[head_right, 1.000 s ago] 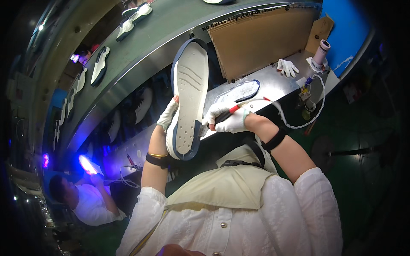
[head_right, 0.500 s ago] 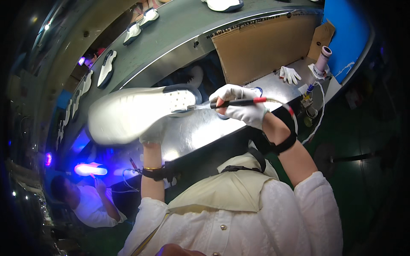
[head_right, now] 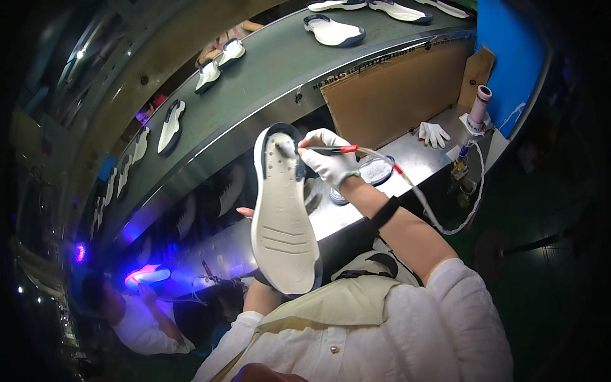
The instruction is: Applying adhesive to the underside of shoe soles using a brush tool at a manufacturing workstation.
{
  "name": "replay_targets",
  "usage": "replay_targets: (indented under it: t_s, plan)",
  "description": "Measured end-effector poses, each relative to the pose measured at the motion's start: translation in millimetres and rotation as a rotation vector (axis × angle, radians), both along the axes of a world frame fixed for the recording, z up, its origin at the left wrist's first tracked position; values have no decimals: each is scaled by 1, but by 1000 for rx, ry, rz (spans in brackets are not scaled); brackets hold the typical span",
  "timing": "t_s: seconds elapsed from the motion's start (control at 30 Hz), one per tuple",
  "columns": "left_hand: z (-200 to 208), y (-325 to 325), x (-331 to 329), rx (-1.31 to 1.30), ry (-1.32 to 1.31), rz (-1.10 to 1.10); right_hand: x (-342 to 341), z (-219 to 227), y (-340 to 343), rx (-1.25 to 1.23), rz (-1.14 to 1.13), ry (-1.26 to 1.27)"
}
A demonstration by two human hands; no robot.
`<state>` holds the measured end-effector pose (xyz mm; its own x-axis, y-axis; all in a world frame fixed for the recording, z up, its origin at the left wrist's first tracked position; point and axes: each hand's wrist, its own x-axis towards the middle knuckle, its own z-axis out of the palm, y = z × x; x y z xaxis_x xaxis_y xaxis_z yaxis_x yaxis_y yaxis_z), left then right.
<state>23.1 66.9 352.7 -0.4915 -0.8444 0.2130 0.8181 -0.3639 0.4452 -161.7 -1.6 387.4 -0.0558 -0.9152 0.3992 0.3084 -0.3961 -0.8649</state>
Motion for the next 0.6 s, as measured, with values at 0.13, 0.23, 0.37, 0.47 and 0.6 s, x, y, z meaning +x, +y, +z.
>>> replay_targets:
  t_s: [0.13, 0.23, 0.37, 0.47, 0.6]
  plan:
    - [-3, -24, -8, -128, -254, -88, 1, 18, -18, -218, -165, -16]
    - [-15, -40, -1, -73, -369, -29, 3, 26, -14, -204, 1, -50]
    - [-26, -54, 3, -44, -23, -103, -3, 24, 10, -712, -184, 566]
    - [-23, -50, -5, -97, -22, 4, -9, 15, 33, -769, 104, 563]
    - [-14, -35, -16, -59, -215, 300, -19, 14, 42, -611, 186, 564]
